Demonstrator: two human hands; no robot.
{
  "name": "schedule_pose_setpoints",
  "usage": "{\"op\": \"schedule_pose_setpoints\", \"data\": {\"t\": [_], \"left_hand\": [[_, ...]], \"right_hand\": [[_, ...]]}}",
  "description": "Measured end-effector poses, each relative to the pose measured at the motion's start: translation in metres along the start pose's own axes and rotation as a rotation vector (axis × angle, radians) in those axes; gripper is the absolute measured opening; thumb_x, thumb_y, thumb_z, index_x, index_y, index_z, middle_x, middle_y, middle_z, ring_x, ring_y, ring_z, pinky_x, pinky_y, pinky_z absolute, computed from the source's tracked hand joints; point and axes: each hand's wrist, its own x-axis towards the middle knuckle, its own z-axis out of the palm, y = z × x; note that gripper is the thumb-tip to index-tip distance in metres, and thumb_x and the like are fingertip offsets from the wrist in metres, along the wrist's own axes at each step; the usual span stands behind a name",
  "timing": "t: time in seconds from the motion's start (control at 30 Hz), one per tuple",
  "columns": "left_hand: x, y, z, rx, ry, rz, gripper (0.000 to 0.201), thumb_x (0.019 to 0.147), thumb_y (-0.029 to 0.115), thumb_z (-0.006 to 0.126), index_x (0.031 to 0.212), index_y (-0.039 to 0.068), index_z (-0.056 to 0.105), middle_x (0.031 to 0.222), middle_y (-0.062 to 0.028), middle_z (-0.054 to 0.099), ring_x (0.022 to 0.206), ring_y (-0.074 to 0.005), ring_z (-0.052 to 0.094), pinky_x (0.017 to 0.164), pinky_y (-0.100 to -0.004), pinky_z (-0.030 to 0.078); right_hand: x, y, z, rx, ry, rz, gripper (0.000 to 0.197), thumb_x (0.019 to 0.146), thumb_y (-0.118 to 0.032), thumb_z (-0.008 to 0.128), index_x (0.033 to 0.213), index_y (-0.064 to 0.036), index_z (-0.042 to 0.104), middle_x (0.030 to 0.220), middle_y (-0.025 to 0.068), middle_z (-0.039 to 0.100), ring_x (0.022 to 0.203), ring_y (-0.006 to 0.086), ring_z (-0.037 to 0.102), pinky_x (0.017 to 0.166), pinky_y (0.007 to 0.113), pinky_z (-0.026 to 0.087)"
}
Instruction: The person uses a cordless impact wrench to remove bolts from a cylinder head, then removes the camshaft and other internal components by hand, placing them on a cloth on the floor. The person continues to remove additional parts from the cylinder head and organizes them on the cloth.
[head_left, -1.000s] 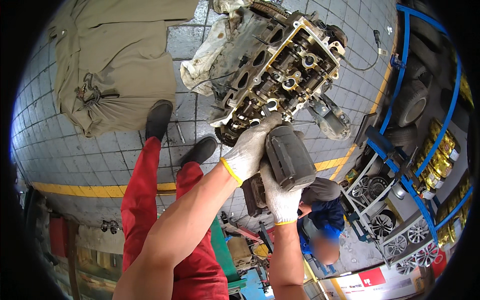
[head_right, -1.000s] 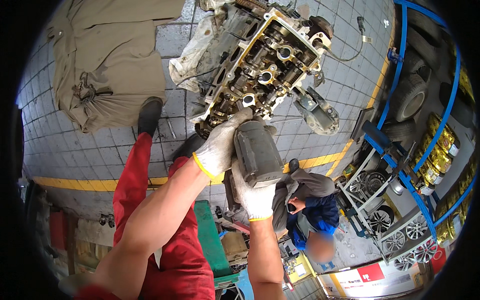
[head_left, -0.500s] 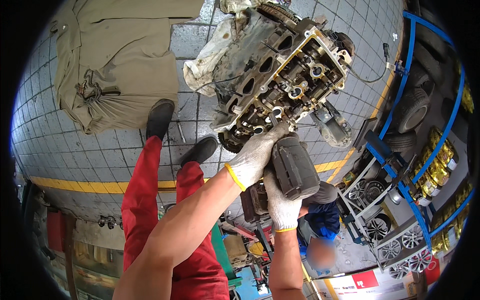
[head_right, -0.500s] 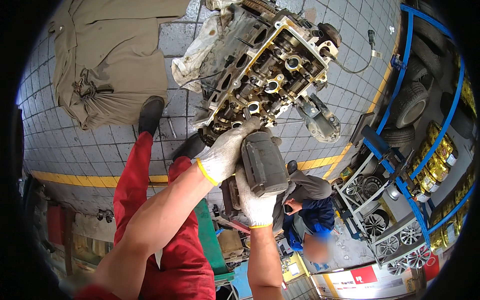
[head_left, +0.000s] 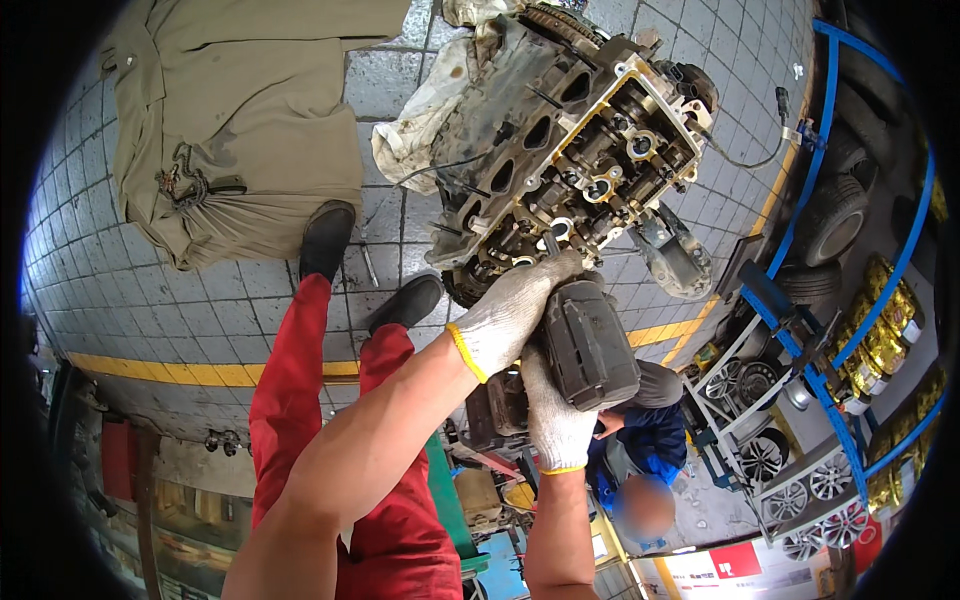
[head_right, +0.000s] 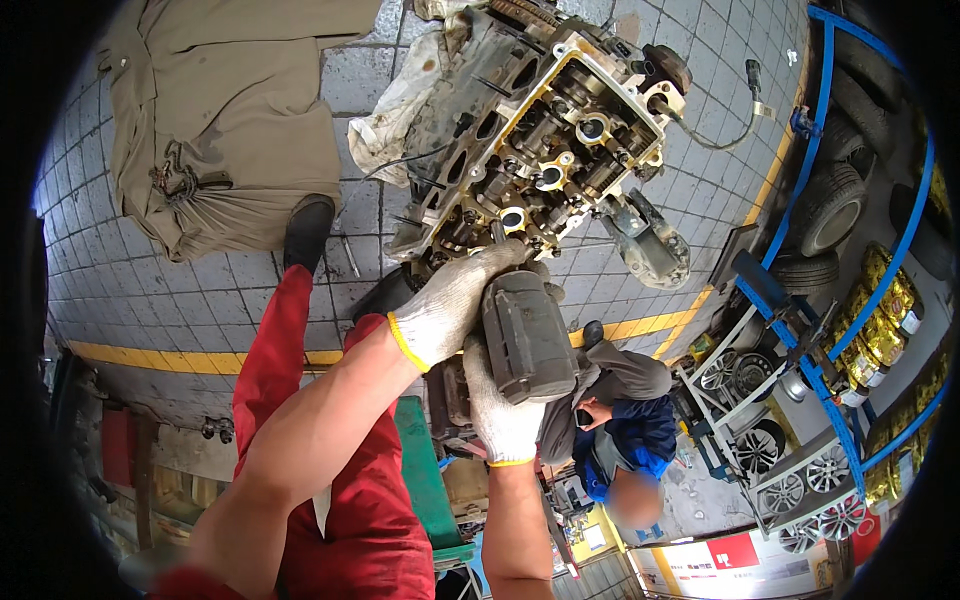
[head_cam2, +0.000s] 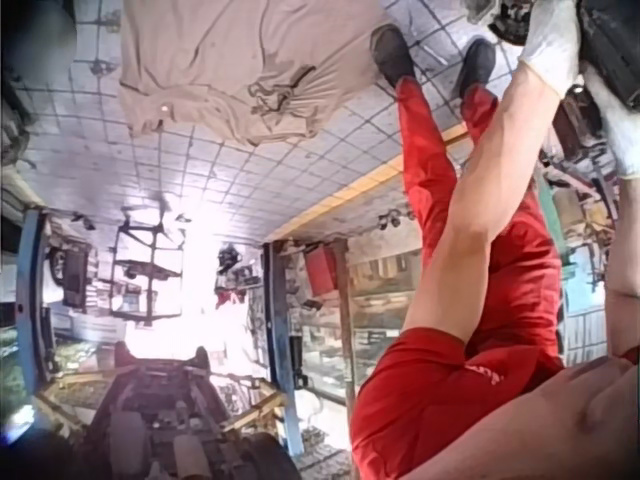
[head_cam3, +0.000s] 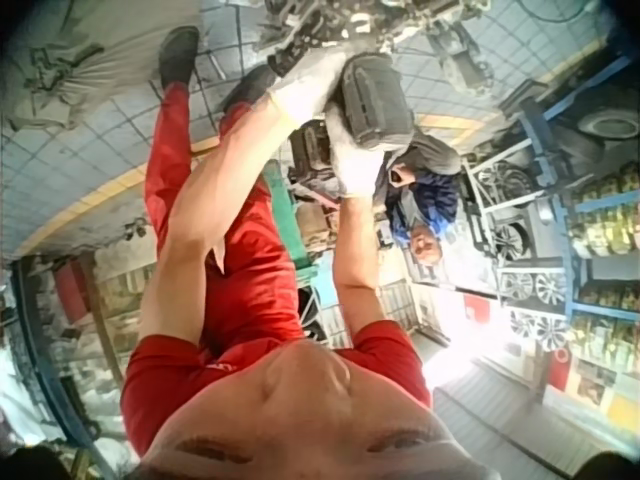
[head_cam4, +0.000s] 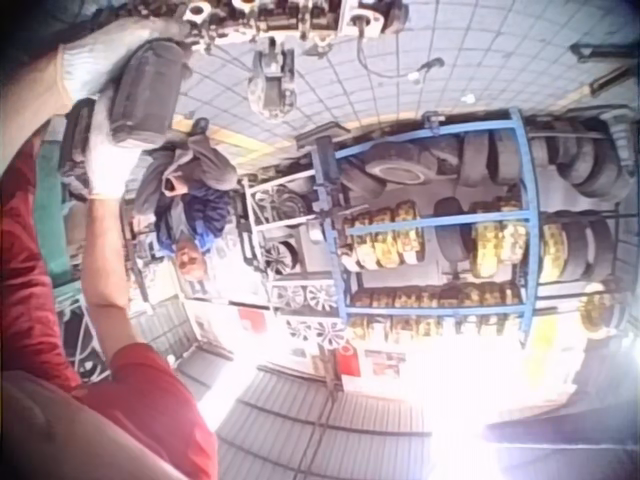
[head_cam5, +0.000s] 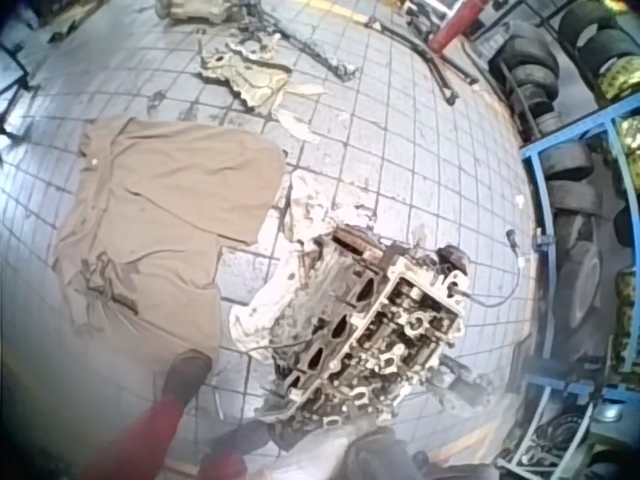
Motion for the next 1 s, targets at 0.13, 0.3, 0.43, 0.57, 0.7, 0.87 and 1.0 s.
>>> {"op": "schedule_pose_setpoints", "data": {"t": [0.13, 0.3, 0.43, 0.57, 0.7, 0.87, 1.0], "left_hand": [[0.000, -0.005, 0.001, -0.148, -0.042, 0.027, 0.033, 0.121, 0.034, 0.057, 0.128, 0.003, 0.070, 0.120, -0.0167, 0.080, 0.112, -0.0354, 0.081, 0.102, -0.0518, 0.067], [0.011, -0.013, -0.009, -0.269, -0.165, 0.042, 0.042, 0.123, 0.039, 0.049, 0.128, 0.002, 0.069, 0.129, -0.0262, 0.078, 0.111, -0.0416, 0.082, 0.100, -0.0576, 0.068], [0.011, -0.015, -0.010, -0.253, -0.195, 0.057, 0.043, 0.124, 0.039, 0.047, 0.125, 0.002, 0.070, 0.127, -0.0285, 0.078, 0.107, -0.0419, 0.082, 0.099, -0.0571, 0.068], [0.011, -0.014, -0.002, -0.228, -0.087, 0.054, 0.041, 0.123, 0.039, 0.050, 0.123, 0.003, 0.071, 0.125, -0.0279, 0.079, 0.103, -0.0373, 0.082, 0.096, -0.0547, 0.069], [0.007, -0.007, 0.004, -0.173, -0.039, 0.019, 0.038, 0.124, 0.039, 0.051, 0.122, 0.006, 0.071, 0.121, -0.0248, 0.081, 0.103, -0.0318, 0.081, 0.094, -0.0520, 0.069], [-0.002, -0.009, 0.006, -0.193, -0.034, 0.041, 0.040, 0.124, 0.042, 0.050, 0.125, 0.007, 0.071, 0.121, -0.0225, 0.082, 0.106, -0.0311, 0.081, 0.093, -0.0510, 0.069], [-0.001, -0.013, 0.007, -0.172, -0.074, 0.039, 0.041, 0.125, 0.043, 0.049, 0.125, 0.007, 0.071, 0.119, -0.0219, 0.082, 0.105, -0.0303, 0.081, 0.094, -0.0499, 0.069]], "right_hand": [[0.013, -0.013, -0.028, -0.276, -0.165, -0.047, 0.035, 0.098, -0.007, 0.084, 0.133, -0.0037, 0.080, 0.126, 0.0146, 0.084, 0.115, 0.0328, 0.080, 0.103, 0.048, 0.060], [0.036, 0.012, -0.057, -0.152, -0.268, -0.128, 0.050, 0.101, -0.015, 0.084, 0.146, 0.0003, 0.071, 0.134, 0.0149, 0.082, 0.114, 0.0272, 0.081, 0.099, 0.041, 0.065], [0.046, 0.012, -0.071, -0.333, -0.323, -0.231, 0.051, 0.100, -0.012, 0.084, 0.148, -0.0010, 0.070, 0.134, 0.0147, 0.082, 0.114, 0.0303, 0.081, 0.100, 0.040, 0.065], [0.040, 0.028, -0.062, -0.407, -0.283, -0.328, 0.048, 0.097, -0.012, 0.087, 0.142, -0.0021, 0.074, 0.128, 0.0163, 0.082, 0.112, 0.0356, 0.081, 0.098, 0.045, 0.065], [0.028, 0.015, -0.040, -0.507, -0.186, -0.346, 0.026, 0.100, -0.012, 0.080, 0.125, -0.0049, 0.083, 0.124, 0.0133, 0.084, 0.115, 0.0349, 0.081, 0.100, 0.049, 0.062], [0.019, 0.028, -0.039, -0.715, -0.158, -0.562, 0.025, 0.101, -0.014, 0.080, 0.125, -0.0087, 0.084, 0.124, 0.0139, 0.084, 0.114, 0.0371, 0.080, 0.099, 0.051, 0.062], [0.017, 0.009, -0.038, -0.438, -0.127, -0.283, 0.029, 0.100, -0.017, 0.084, 0.127, -0.0057, 0.082, 0.124, 0.0142, 0.084, 0.114, 0.0358, 0.080, 0.100, 0.050, 0.062]]}}
